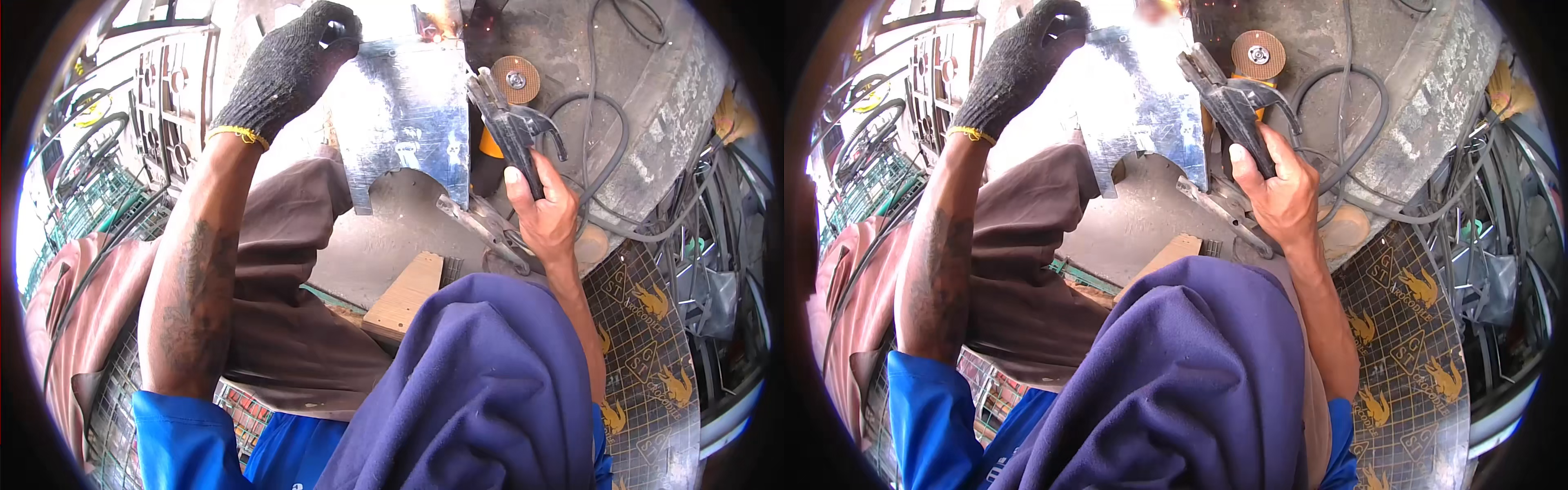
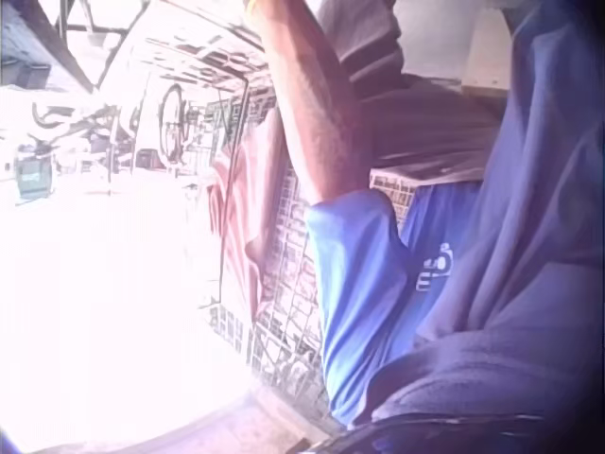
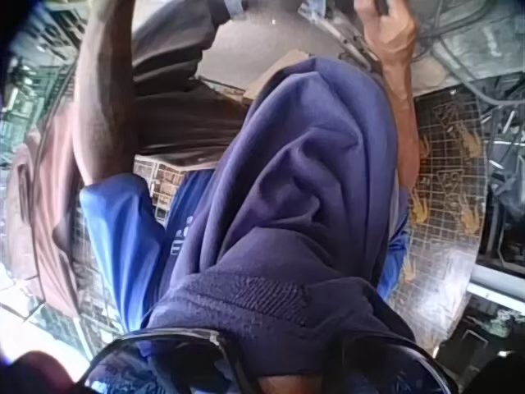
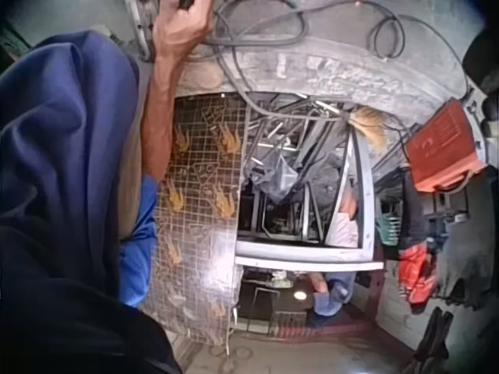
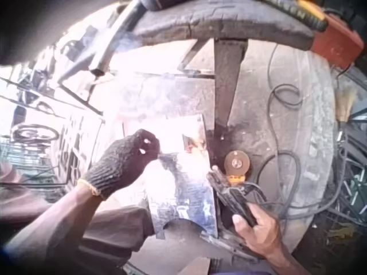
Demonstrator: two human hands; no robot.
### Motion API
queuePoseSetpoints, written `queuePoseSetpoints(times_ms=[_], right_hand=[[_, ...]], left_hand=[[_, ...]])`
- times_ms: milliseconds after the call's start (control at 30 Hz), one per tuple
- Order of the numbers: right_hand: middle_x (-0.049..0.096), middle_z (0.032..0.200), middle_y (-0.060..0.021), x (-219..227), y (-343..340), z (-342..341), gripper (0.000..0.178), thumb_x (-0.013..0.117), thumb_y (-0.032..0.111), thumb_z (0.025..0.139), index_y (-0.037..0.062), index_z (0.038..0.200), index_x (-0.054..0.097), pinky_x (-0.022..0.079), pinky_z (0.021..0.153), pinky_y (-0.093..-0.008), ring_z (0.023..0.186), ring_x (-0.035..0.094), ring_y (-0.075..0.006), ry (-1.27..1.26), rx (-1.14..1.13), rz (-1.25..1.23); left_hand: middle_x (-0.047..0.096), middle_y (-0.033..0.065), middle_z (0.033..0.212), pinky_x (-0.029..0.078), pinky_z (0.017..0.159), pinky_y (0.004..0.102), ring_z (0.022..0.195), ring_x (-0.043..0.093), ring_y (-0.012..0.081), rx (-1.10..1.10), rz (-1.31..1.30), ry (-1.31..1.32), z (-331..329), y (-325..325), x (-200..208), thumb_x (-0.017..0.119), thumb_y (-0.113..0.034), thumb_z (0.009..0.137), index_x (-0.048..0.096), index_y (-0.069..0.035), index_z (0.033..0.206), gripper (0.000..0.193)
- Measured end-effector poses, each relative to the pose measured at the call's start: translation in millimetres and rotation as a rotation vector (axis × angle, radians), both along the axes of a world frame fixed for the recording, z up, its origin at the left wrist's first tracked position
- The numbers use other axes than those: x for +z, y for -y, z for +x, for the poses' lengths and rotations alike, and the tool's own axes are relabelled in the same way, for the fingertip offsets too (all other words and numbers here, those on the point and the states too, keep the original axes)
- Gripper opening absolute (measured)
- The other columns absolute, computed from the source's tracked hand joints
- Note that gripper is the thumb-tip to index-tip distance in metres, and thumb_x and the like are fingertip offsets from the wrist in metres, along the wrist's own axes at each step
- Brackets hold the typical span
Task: Welding and grinding metal components for a fabrication project.
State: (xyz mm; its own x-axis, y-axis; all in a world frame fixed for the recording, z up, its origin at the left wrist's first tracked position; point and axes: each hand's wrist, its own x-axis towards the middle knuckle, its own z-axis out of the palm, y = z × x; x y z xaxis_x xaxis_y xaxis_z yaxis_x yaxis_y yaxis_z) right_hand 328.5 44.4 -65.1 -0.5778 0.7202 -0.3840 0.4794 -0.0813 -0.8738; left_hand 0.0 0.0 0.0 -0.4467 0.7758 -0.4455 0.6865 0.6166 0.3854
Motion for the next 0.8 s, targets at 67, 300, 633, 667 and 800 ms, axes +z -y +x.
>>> queuePoseSetpoints(times_ms=[67, 300, 633, 667, 800], right_hand=[[0.072, 0.089, -0.0149, 0.8, -0.1, -0.5, 0.036, 0.073, 0.024, 0.094, 0.0001, 0.12, 0.067, 0.054, 0.071, -0.0324, 0.077, 0.069, -0.0184, -0.017, 0.01, 0.008], [0.072, 0.088, -0.0145, 2.5, -1.9, -1.7, 0.036, 0.072, 0.023, 0.094, -0.0013, 0.119, 0.067, 0.054, 0.071, -0.0324, 0.077, 0.069, -0.0172, 0.019, 0.031, -0.008], [0.073, 0.095, -0.0158, 3.3, -2.3, -4.4, 0.036, 0.072, 0.022, 0.093, -0.0022, 0.12, 0.066, 0.056, 0.077, -0.033, 0.086, 0.072, -0.0207, -0.01, 0.034, 0.026], [0.073, 0.095, -0.0158, 3.8, -2.4, -4.5, 0.036, 0.072, 0.022, 0.093, -0.0024, 0.12, 0.066, 0.056, 0.077, -0.033, 0.085, 0.072, -0.0208, -0.013, 0.035, 0.041], [0.065, 0.083, -0.0041, 1.8, -0.8, -0.6, 0.041, 0.07, 0.027, 0.096, -0.0014, 0.125, 0.064, 0.048, 0.067, -0.0273, 0.073, 0.055, -0.008, -0.013, 0.019, 0.029]], left_hand=[[0.074, 0.0154, 0.098, 0.057, 0.08, 0.0386, 0.092, 0.073, 0.0283, 0.018, -0.026, -0.023, 1.7, -1.8, 2.8, 0.067, -0.018, 0.094, 0.061, -0.006, 0.11, 0.02], [0.074, 0.0147, 0.097, 0.056, 0.079, 0.038, 0.091, 0.073, 0.0272, 0.003, 0.011, -0.019, 9.7, -5.8, 10.9, 0.066, -0.018, 0.094, 0.062, -0.006, 0.109, 0.019], [0.074, 0.0142, 0.096, 0.057, 0.079, 0.0372, 0.09, 0.073, 0.0262, -0.098, 0.116, 0.004, -2.8, 3.3, 0.0, 0.066, -0.015, 0.094, 0.06, -0.005, 0.109, 0.019], [0.074, 0.0143, 0.096, 0.057, 0.079, 0.0374, 0.09, 0.073, 0.0263, -0.071, 0.097, 0.012, -3.2, 3.1, -1.0, 0.066, -0.015, 0.094, 0.06, -0.005, 0.109, 0.019], [0.074, 0.0148, 0.097, 0.057, 0.079, 0.0381, 0.09, 0.073, 0.0272, 0.008, -0.003, 0.001, -0.2, -0.8, -1.5, 0.066, -0.016, 0.095, 0.06, -0.006, 0.11, 0.019]])
